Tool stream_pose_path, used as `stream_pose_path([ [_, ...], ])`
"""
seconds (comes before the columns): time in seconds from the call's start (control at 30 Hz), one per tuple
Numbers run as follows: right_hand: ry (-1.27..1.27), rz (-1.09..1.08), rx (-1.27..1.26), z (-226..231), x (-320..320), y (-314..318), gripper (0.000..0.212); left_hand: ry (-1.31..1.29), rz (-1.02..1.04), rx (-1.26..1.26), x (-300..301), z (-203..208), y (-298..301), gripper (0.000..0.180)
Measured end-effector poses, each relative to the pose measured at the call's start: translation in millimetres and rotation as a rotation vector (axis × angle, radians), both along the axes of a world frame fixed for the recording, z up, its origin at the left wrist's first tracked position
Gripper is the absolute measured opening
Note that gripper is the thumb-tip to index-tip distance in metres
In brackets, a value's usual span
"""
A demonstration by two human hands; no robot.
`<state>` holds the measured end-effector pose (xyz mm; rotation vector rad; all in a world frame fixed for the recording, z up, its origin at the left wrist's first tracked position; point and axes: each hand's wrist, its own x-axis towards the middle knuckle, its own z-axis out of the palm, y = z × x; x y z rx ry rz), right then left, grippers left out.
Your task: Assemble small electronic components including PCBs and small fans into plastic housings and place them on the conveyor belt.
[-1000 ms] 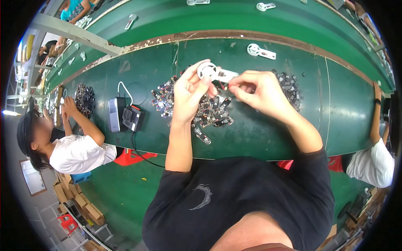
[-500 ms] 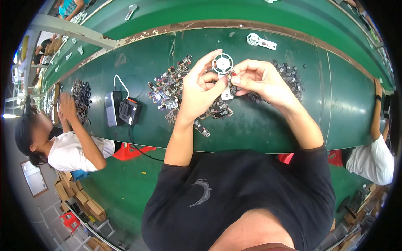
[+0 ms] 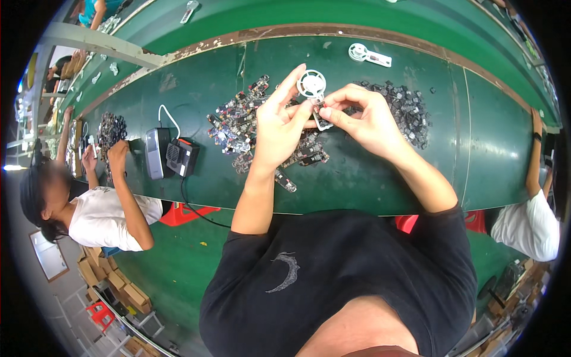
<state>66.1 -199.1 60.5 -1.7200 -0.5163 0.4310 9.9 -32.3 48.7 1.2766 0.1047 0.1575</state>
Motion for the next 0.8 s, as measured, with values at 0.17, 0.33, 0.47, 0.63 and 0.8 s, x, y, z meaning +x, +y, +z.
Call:
stream_pose_path([
  [0.17, -0.045, -0.019, 0.082, -12.1, 0.6, -2.8, 0.017, -0.095, -0.150, -0.107, -5.4, -1.3, 2.6, 0.074],
  [0.33, -0.025, -0.070, 0.068, -0.5, -6.8, -1.1, 0.017, -0.094, -0.076, -0.065, -6.4, -1.4, -2.2, 0.072],
  [0.47, 0.022, -0.104, 0.096, 2.5, -6.4, 0.4, 0.022, -0.089, -0.077, -0.075, -8.5, 0.4, -0.5, 0.069],
  [0.63, 0.126, 0.043, 0.114, -4.2, 9.0, -5.5, 0.029, -0.110, -0.091, -0.089, -4.4, -4.3, 0.0, 0.067],
  [0.8, 0.021, 0.002, -0.003, -10.5, 7.0, 1.3, 0.033, -0.102, 0.054, 0.058, -2.9, -9.3, -13.2, 0.070],
])
